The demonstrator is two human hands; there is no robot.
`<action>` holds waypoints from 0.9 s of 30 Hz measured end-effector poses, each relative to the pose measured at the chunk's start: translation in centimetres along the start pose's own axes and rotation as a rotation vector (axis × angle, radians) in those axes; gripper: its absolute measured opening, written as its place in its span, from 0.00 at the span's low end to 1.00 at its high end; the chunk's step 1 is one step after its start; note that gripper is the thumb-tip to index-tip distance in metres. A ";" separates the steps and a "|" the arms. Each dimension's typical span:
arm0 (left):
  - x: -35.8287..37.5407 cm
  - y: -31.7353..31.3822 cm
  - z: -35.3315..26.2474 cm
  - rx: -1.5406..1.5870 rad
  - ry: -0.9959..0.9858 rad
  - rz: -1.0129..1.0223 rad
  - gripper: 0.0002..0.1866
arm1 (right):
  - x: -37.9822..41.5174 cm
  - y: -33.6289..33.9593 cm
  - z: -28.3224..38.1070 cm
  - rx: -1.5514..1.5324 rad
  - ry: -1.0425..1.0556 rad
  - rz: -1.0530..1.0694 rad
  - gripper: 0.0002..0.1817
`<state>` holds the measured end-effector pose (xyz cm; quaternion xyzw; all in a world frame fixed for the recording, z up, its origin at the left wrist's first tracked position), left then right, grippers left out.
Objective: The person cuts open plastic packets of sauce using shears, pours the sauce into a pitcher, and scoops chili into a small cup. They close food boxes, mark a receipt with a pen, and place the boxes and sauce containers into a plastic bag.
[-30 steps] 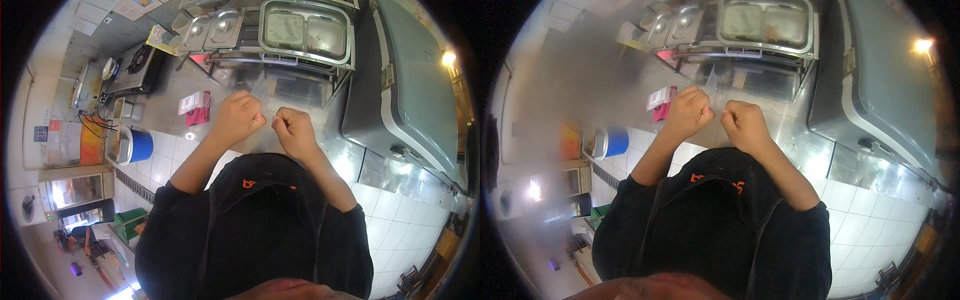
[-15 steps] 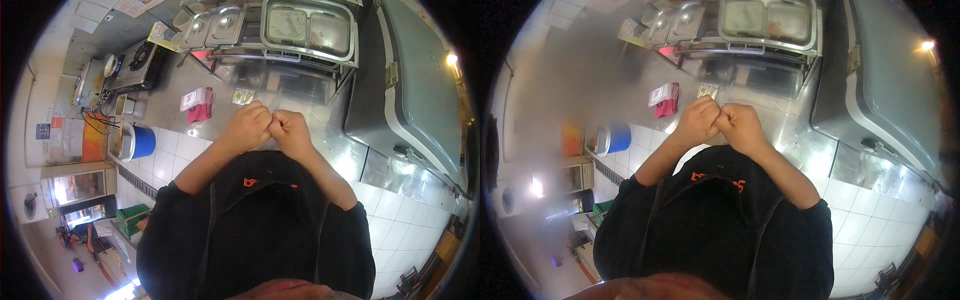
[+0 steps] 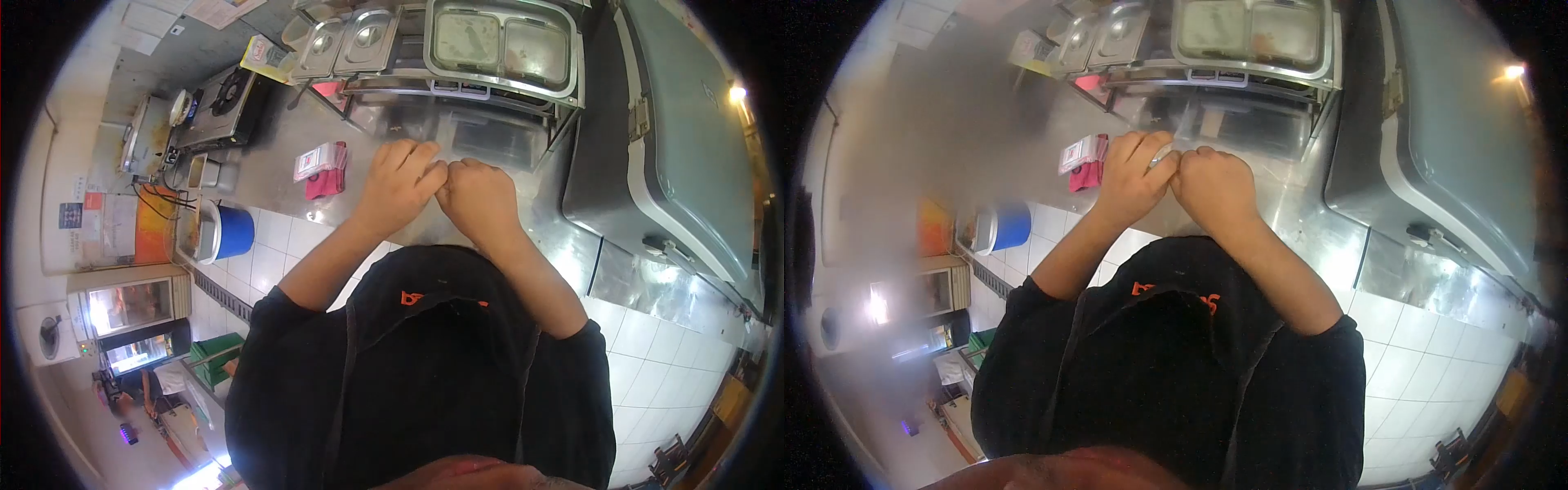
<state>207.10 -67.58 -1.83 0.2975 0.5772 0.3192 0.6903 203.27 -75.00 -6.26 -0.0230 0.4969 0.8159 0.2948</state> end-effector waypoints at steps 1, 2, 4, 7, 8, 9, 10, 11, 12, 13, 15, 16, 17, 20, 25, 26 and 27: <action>0.0 0.2 -0.1 -0.002 -0.001 -0.004 0.10 | 0.0 0.4 0.1 -0.044 0.048 -0.057 0.08; -0.1 0.0 0.0 -0.018 0.034 0.053 0.09 | 0.0 1.0 0.3 -0.088 0.096 -0.113 0.05; 0.0 -0.2 0.3 -0.035 0.078 0.109 0.08 | -0.2 1.9 0.3 -0.104 0.135 -0.179 0.04; -0.2 0.9 1.0 -0.083 0.166 0.009 0.07 | -0.8 1.7 -1.4 -0.256 0.107 -0.266 0.06; -0.2 1.5 1.1 -0.093 0.183 -0.065 0.08 | -0.8 1.0 -2.5 -0.390 0.040 -0.283 0.07; -0.1 2.0 1.3 -0.104 0.200 -0.140 0.08 | -0.6 0.3 -2.5 -0.390 0.043 -0.284 0.07; -0.2 1.9 1.3 -0.107 0.198 -0.144 0.08 | -0.5 -0.7 -3.8 -0.833 -0.072 -0.325 0.05; -0.1 2.0 1.6 -0.038 0.212 -0.193 0.08 | -0.5 -2.1 -4.8 -1.277 -0.189 -0.354 0.04; 0.0 2.2 1.9 0.032 0.227 -0.241 0.09 | -0.6 -2.1 -4.3 -1.276 -0.183 -0.353 0.04; -0.1 1.9 2.0 0.030 0.229 -0.243 0.09 | -0.6 -3.4 -4.0 -1.644 -0.262 -0.323 0.04; 0.9 1.5 4.6 0.451 0.480 -0.367 0.07 | -0.3 -4.8 -3.5 -2.012 -0.351 -0.282 0.05; 0.9 1.8 4.4 0.454 0.481 -0.367 0.07 | -0.6 -4.7 -2.8 -1.984 -0.292 -0.170 0.06; 2.2 -0.2 6.0 0.861 0.774 -0.309 0.06 | -1.0 -4.5 -2.1 -1.950 -0.230 -0.059 0.06; 3.4 -3.8 5.7 1.620 1.091 -0.163 0.05 | -1.6 1.8 -0.3 -0.988 0.087 -0.258 0.06; 2.0 -2.6 5.2 1.924 0.944 0.001 0.07 | -2.1 -1.2 0.5 -1.699 -0.190 0.275 0.06; 1.1 -0.6 6.1 1.619 0.763 -0.011 0.09 | -1.8 -1.5 1.2 -1.860 -0.284 0.346 0.08; 0.4 1.2 6.4 1.312 0.590 -0.021 0.10 | -1.8 -1.7 1.6 -1.857 -0.286 0.349 0.08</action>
Point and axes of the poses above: each hand's wrist, its own x-axis away from the middle knuckle, its own y-axis out of the back of the hand, z = x × y, the point moved 9 cm from there along -x, towards the middle knuckle
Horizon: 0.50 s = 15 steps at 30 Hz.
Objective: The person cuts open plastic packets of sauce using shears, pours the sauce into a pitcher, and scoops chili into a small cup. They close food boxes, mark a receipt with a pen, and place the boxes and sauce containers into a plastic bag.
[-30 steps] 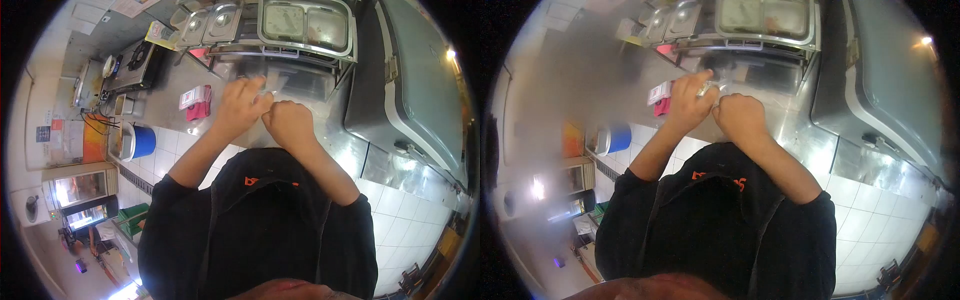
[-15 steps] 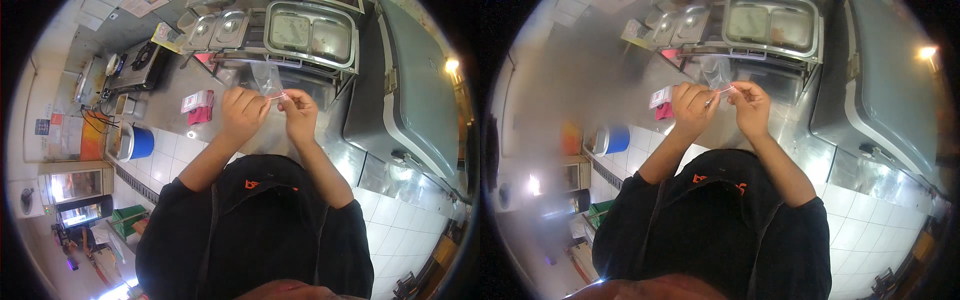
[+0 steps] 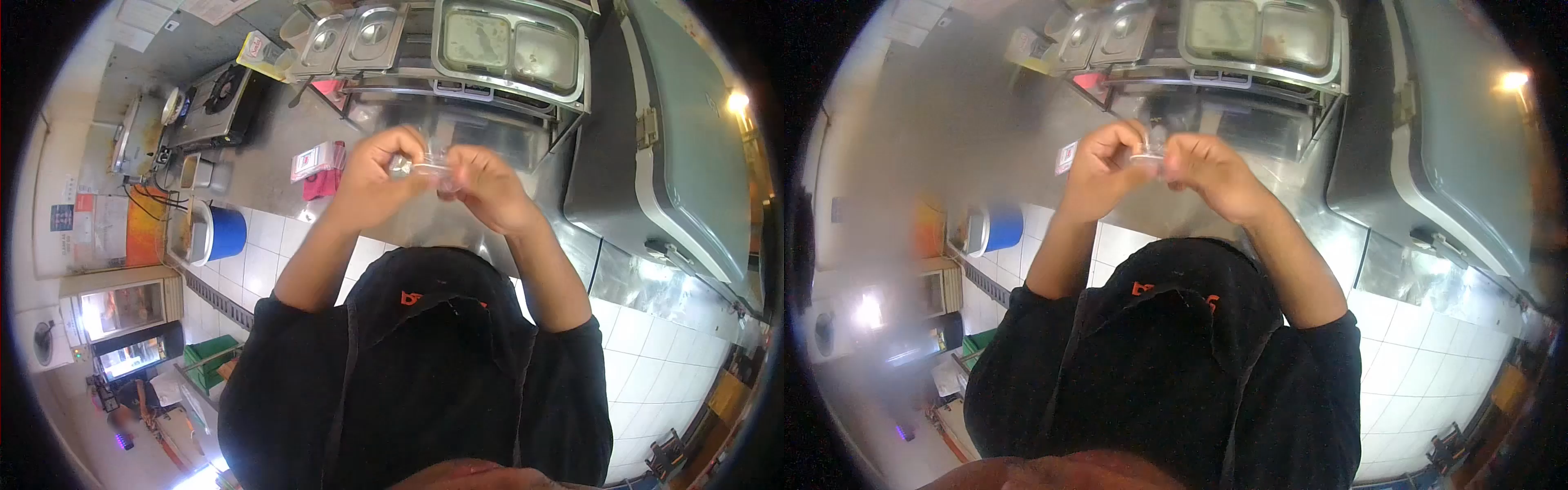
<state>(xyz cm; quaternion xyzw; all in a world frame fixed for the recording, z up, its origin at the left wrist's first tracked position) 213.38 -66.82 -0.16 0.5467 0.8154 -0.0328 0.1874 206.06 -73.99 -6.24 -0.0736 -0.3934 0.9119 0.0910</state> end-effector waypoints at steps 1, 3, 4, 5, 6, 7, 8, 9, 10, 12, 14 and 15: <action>0.0 0.0 0.1 0.002 0.002 -0.005 0.10 | -0.1 -1.1 0.0 0.184 0.053 0.088 0.10; 1.1 2.8 -2.1 -0.424 -0.206 -0.451 0.11 | -0.5 -2.3 -0.9 0.362 0.099 0.176 0.12; 1.2 3.2 -1.7 -0.420 -0.202 -0.450 0.11 | -1.0 -1.2 -0.1 0.589 0.215 -0.005 0.14; 1.9 2.1 -3.6 -0.644 -0.493 -0.401 0.11 | -1.3 -0.5 1.0 0.815 0.333 -0.190 0.16; 3.1 0.6 -4.9 -0.862 -0.786 -0.343 0.11 | -2.5 -0.8 1.1 0.821 0.330 -0.193 0.16; 2.9 1.2 -5.1 -0.855 -0.784 -0.349 0.11 | -2.5 -2.4 4.2 1.043 0.691 -0.340 0.17; 3.0 1.7 -5.7 -0.909 -0.819 -0.384 0.12 | -1.2 -4.9 6.1 1.249 1.062 -0.483 0.17; 3.1 2.3 -6.1 -0.965 -0.855 -0.420 0.13 | -1.8 -6.3 6.4 1.258 1.060 -0.478 0.17; 3.0 3.4 -6.1 -0.962 -0.857 -0.431 0.13 | -2.3 -6.8 6.9 1.267 0.988 -0.607 0.17; 2.2 5.8 -5.9 -0.855 -0.847 -0.265 0.12 | -3.6 -8.6 6.1 1.553 1.103 -0.584 0.16; 1.4 7.5 -5.9 -0.929 -0.786 -0.124 0.11 | -4.7 -11.0 4.0 1.704 1.172 -0.365 0.15; 1.1 7.7 -5.1 -0.992 -0.705 0.032 0.11 | -5.4 -12.7 2.1 1.840 1.209 -0.150 0.15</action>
Point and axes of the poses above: each hand's wrist, its own x-axis away from the middle knuckle, its own y-axis out of the back of the hand, z = x × y, the point moved 9 cm from there along -x, towards the middle knuckle
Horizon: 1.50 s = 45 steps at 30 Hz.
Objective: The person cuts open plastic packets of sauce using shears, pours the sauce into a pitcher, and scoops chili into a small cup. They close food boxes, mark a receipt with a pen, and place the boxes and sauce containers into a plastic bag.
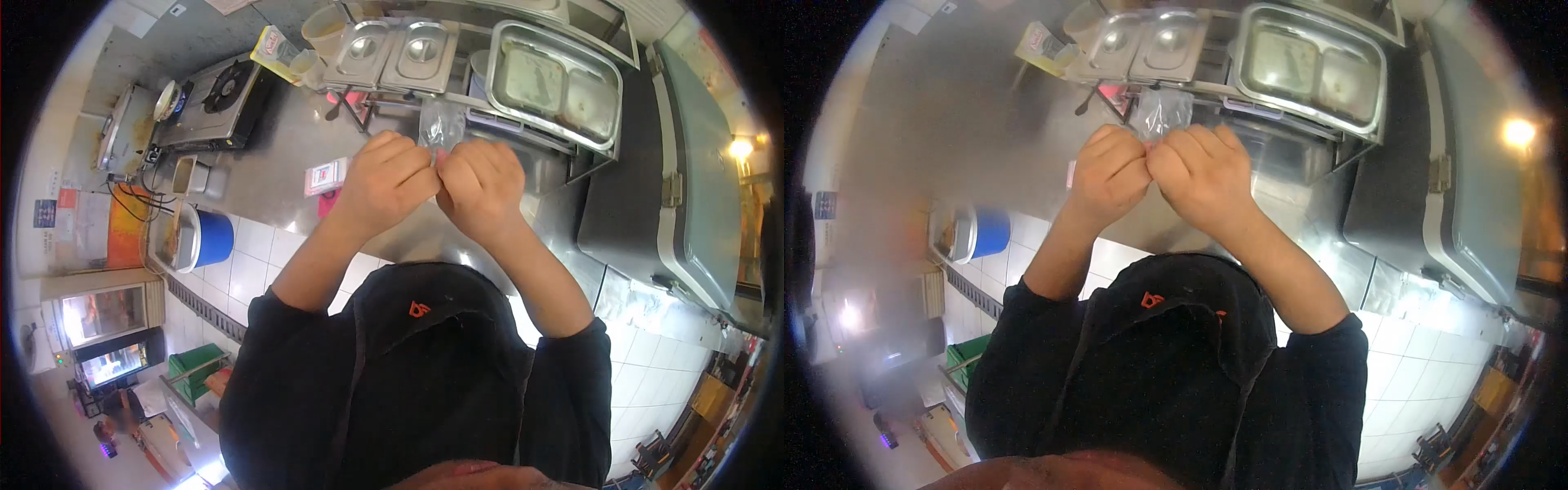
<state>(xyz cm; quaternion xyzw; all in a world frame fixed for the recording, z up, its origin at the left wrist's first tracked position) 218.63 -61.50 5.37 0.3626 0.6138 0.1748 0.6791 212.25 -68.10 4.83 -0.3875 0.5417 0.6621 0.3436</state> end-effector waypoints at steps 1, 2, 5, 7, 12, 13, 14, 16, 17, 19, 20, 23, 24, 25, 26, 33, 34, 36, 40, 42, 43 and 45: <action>0.7 1.0 0.6 0.004 -0.002 -0.005 0.11 | -0.5 -1.2 -0.5 -0.096 -0.100 0.031 0.14; 1.4 1.2 1.6 0.089 0.060 0.077 0.10 | -0.9 -1.9 -0.1 -0.087 -0.098 0.035 0.14; 2.2 2.5 4.3 0.234 0.144 0.061 0.15 | 0.1 -7.5 -2.7 -0.565 -0.643 0.252 0.13; 2.8 3.9 5.8 0.295 0.170 -0.032 0.19 | 1.1 -11.2 -2.7 -0.950 -0.898 0.226 0.11; 8.1 4.2 10.1 0.251 0.261 -0.148 0.30 | -2.9 -15.4 -1.6 -1.000 -0.852 0.539 0.08; 9.1 4.6 11.3 0.205 0.289 -0.205 0.27 | -3.7 -16.5 -1.5 -1.040 -0.769 0.658 0.07; 9.8 5.1 12.1 0.218 0.277 -0.209 0.27 | -4.1 -17.3 -4.5 -0.903 -0.787 0.581 0.07; 11.6 6.2 14.7 0.209 0.408 -0.232 0.31 | -5.3 -19.5 -11.8 -0.388 -0.781 0.533 0.10; 12.2 6.7 15.6 0.202 0.434 -0.263 0.28 | -6.0 -20.0 -15.0 -0.012 -0.748 0.548 0.12; 13.7 7.1 16.9 0.200 0.437 -0.274 0.28 | -5.5 -22.4 -18.8 0.319 -0.835 0.741 0.14; 14.3 7.2 17.6 0.180 0.448 -0.288 0.28 | -5.5 -23.1 -19.6 0.336 -0.849 0.731 0.14; 16.1 6.7 20.0 0.303 0.565 -0.378 0.27 | -5.6 -24.2 -21.1 0.454 -0.902 0.634 0.15; 16.3 6.4 20.5 0.316 0.561 -0.377 0.27 | -5.7 -23.8 -21.2 0.465 -0.910 0.633 0.15; 16.7 6.1 21.3 0.349 0.588 -0.395 0.27 | -6.3 -22.6 -20.3 0.458 -0.926 0.568 0.15; 17.2 6.0 22.1 0.382 0.619 -0.411 0.27 | -6.8 -21.5 -19.3 0.449 -0.941 0.506 0.15; 20.5 5.4 27.2 0.410 0.751 -0.408 0.28 | 7.0 -8.8 -8.9 -0.082 -1.262 0.426 0.18; 20.8 5.2 27.9 0.410 0.795 -0.388 0.29 | 12.5 -8.4 -9.2 -0.084 -1.406 0.397 0.19; 21.4 4.2 29.0 0.419 0.843 -0.358 0.29 | 21.1 -7.8 -9.3 0.213 -1.431 0.513 0.19; 21.1 2.4 31.0 0.577 0.901 -0.446 0.30 | 31.0 -8.9 -9.6 0.491 -1.402 0.638 0.19; 20.8 2.0 31.7 0.585 0.905 -0.428 0.31 | 32.1 -9.5 -9.5 0.542 -1.422 0.735 0.18; 20.6 2.1 31.8 0.522 0.870 -0.412 0.31 | 32.9 -9.6 -9.7 0.568 -1.475 0.854 0.19; 20.3 2.0 32.1 0.460 0.834 -0.396 0.31 | 29.3 -9.8 -9.5 0.581 -1.282 0.730 0.21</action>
Point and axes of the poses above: each hand's wrist, its own x-axis away from the middle knuckle, its own y-axis out of the back of the hand, z = x × y, the point moved 9 cm from there along -x, towards the middle knuckle
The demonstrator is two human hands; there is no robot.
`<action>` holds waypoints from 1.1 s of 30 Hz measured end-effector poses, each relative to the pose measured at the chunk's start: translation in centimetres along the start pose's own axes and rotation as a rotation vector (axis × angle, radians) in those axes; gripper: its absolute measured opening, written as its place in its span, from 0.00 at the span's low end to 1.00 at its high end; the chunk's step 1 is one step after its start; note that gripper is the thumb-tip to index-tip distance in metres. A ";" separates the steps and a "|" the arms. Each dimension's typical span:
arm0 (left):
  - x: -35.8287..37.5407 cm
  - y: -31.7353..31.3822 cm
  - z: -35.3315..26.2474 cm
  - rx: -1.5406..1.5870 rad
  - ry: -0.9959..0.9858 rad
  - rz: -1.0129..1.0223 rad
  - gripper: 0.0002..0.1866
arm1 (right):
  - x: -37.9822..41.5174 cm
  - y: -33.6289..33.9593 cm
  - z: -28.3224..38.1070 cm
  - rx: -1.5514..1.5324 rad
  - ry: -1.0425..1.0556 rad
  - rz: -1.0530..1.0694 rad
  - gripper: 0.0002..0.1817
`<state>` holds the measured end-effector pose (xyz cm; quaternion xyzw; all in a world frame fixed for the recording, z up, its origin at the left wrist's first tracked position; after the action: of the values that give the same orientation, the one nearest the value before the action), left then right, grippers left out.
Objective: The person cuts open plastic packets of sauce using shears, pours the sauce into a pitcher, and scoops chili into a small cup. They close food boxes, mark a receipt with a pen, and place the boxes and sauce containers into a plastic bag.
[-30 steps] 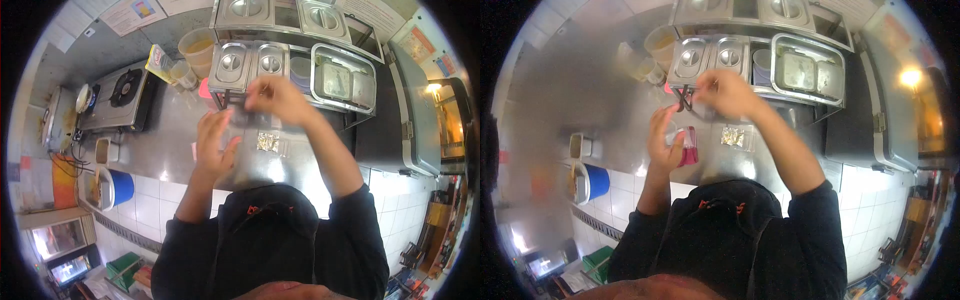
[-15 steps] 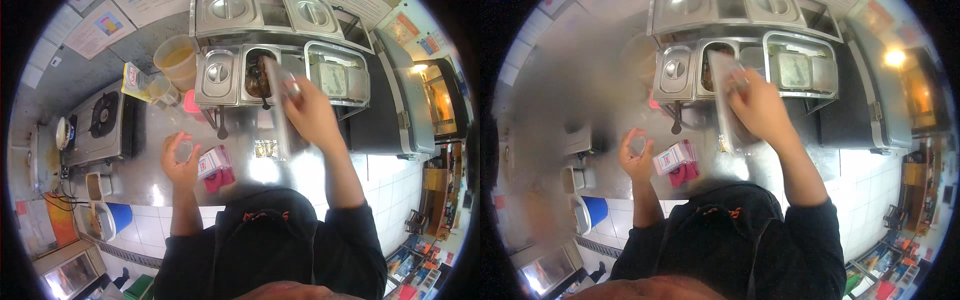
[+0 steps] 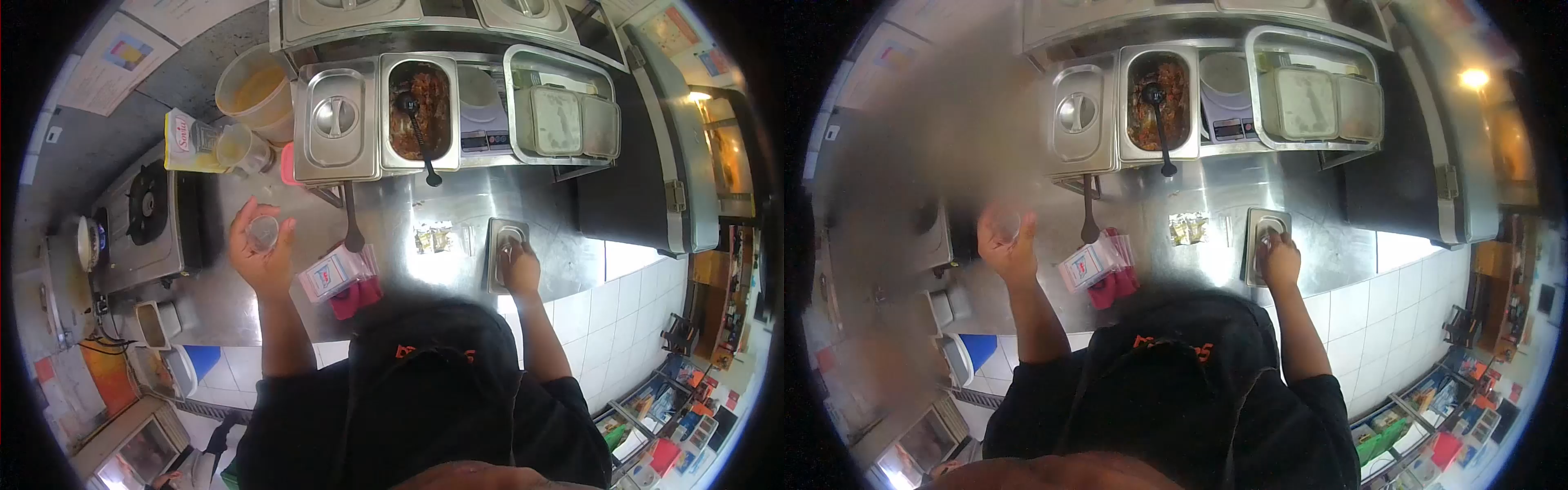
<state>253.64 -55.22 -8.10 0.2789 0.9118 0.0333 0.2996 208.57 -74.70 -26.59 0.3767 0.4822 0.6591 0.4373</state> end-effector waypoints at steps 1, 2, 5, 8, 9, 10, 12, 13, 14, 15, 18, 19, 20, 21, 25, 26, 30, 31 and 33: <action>-0.1 -0.1 0.4 0.052 0.032 0.001 0.31 | 0.0 2.8 2.7 -0.027 0.161 -0.170 0.23; -0.1 -0.3 0.9 0.103 0.066 0.003 0.31 | -0.5 5.3 5.7 -0.077 0.244 -0.240 0.26; -0.3 -1.1 1.8 0.129 0.089 0.008 0.32 | -1.7 13.5 17.0 -0.109 0.564 -0.499 0.30; -0.7 -2.0 1.3 0.143 0.046 0.049 0.31 | -4.3 16.9 24.0 -0.065 0.727 -0.510 0.29; -0.8 -2.1 1.3 0.144 0.046 0.056 0.31 | -5.2 16.8 25.5 -0.047 0.802 -0.486 0.27; -0.7 -2.1 1.3 0.150 0.049 0.062 0.31 | -5.9 16.4 26.4 -0.029 0.878 -0.460 0.25; -0.5 -1.9 1.5 0.159 0.062 0.065 0.31 | -7.5 16.1 26.6 -0.088 0.954 -0.418 0.23; -0.5 -1.6 1.8 0.139 0.054 0.066 0.31 | -7.5 16.1 27.0 -0.151 1.034 -0.378 0.20; -0.5 -1.4 2.1 0.117 0.046 0.065 0.30 | -7.0 17.2 26.7 -0.196 1.073 -0.440 0.18; -0.5 -1.1 2.6 0.115 0.057 0.057 0.30 | -7.2 17.6 26.8 -0.196 1.081 -0.429 0.18; 0.1 -0.8 3.7 0.118 0.099 0.072 0.30 | -8.3 17.9 26.9 -0.063 0.970 -0.489 0.13; 0.1 -0.8 3.7 0.097 0.089 0.064 0.30 | -8.6 17.5 26.8 -0.063 0.968 -0.481 0.13; 0.1 -0.9 3.7 0.079 0.078 0.058 0.31 | -9.0 16.8 26.8 -0.131 0.989 -0.371 0.11; 0.0 -1.1 3.7 0.081 0.085 0.063 0.31 | -9.3 16.3 26.9 -0.198 1.006 -0.262 0.10; 0.2 -1.0 4.4 0.116 0.107 0.058 0.31 | -9.4 19.7 26.2 -0.314 0.932 -0.232 0.09; 0.2 -1.0 4.6 0.083 0.106 0.053 0.31 | -9.7 20.4 26.0 -0.280 0.925 -0.284 0.09; -0.5 -2.2 3.6 0.065 0.055 0.094 0.32 | -10.2 18.7 24.9 -0.361 0.852 -0.198 0.06; -0.5 -2.3 3.8 0.097 0.081 0.085 0.32 | -10.3 18.1 24.6 -0.476 0.802 -0.097 0.06; -0.4 -2.3 4.0 0.123 0.108 0.085 0.32 | -10.1 17.5 23.8 -0.594 0.686 -0.064 0.09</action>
<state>255.04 -57.84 -11.73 0.3328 0.9144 0.0049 0.2305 230.03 -79.61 -4.49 -0.0203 0.4007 0.8417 0.3613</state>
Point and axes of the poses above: each hand's wrist, its own x-axis away from the middle knuckle, its own y-axis out of the back of the hand, z = x × y, the point moved 9 cm from there along -x, towards the middle knuckle
